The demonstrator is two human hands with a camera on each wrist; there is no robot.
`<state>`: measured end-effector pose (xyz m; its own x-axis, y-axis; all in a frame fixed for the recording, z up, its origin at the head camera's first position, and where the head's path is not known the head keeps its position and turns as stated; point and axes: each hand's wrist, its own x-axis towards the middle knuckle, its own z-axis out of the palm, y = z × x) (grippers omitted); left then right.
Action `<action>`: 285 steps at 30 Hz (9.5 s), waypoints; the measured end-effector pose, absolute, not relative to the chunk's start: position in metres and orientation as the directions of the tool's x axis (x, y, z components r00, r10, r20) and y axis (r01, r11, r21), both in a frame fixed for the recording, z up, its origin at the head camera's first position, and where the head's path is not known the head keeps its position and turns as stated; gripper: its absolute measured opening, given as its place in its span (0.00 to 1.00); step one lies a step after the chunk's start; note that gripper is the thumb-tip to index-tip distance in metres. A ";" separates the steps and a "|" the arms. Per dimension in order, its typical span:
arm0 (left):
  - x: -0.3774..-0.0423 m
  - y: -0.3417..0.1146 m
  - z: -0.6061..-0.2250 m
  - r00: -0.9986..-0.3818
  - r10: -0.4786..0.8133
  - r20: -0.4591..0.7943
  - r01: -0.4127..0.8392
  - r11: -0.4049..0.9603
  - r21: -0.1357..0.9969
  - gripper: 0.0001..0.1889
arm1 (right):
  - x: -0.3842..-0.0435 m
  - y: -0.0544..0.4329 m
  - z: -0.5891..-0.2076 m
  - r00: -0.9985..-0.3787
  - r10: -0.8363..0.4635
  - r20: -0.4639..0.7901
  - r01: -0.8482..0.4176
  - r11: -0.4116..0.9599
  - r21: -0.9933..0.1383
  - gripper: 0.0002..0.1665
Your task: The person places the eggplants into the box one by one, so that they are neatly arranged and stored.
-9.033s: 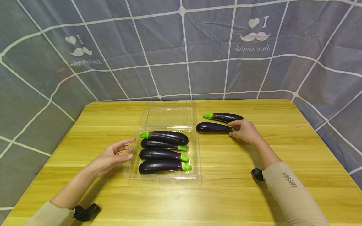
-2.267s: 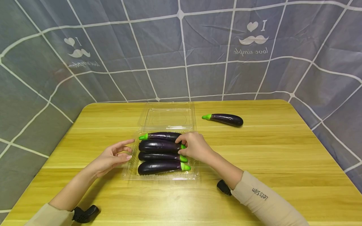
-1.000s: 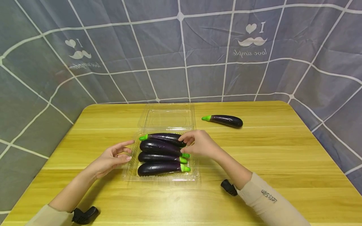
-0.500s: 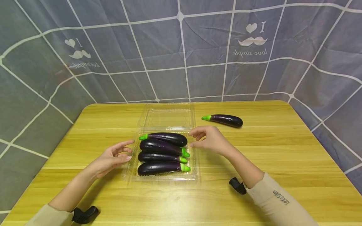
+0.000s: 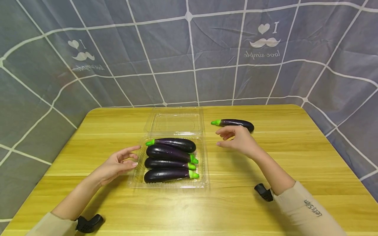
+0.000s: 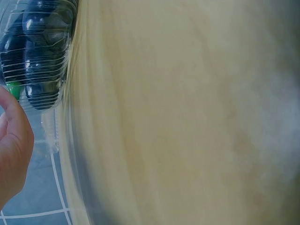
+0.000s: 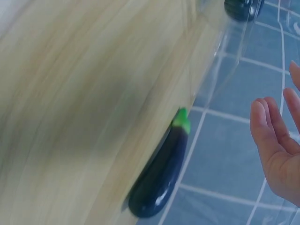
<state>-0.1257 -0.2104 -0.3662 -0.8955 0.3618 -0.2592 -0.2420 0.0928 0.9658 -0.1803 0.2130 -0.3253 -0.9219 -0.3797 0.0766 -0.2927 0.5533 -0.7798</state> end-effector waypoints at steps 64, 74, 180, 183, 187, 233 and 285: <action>-0.126 -0.211 -0.367 -0.896 0.362 -0.258 -0.241 0.092 0.966 0.36 | -0.241 0.293 -0.347 -0.978 -0.207 0.010 -0.160 0.728 -0.666 0.32; -0.126 -0.211 -0.366 -0.892 0.369 -0.260 -0.246 0.084 0.965 0.36 | -0.248 0.291 -0.358 -0.979 -0.200 0.037 -0.182 0.783 -0.595 0.31; -0.127 -0.213 -0.368 -0.893 0.373 -0.251 -0.242 0.071 0.968 0.37 | -0.208 0.293 -0.343 -0.956 -0.270 0.116 -0.289 0.793 -0.537 0.33; -0.127 -0.212 -0.368 -0.893 0.372 -0.253 -0.244 0.072 0.967 0.37 | -0.205 0.292 -0.340 -0.955 -0.273 0.120 -0.293 0.789 -0.539 0.32; -0.126 -0.212 -0.368 -0.894 0.371 -0.252 -0.243 0.072 0.967 0.37 | -0.200 0.290 -0.336 -0.951 -0.281 0.128 -0.304 0.779 -0.549 0.32; -0.127 -0.212 -0.367 -0.893 0.366 -0.260 -0.249 0.079 0.965 0.37 | -0.148 0.215 -0.309 -0.849 -0.485 0.211 -0.506 0.628 -0.591 0.24; -0.125 -0.212 -0.367 -0.893 0.366 -0.260 -0.252 0.072 0.965 0.37 | -0.129 0.115 -0.353 -0.759 -0.588 0.278 -0.624 0.537 -0.568 0.24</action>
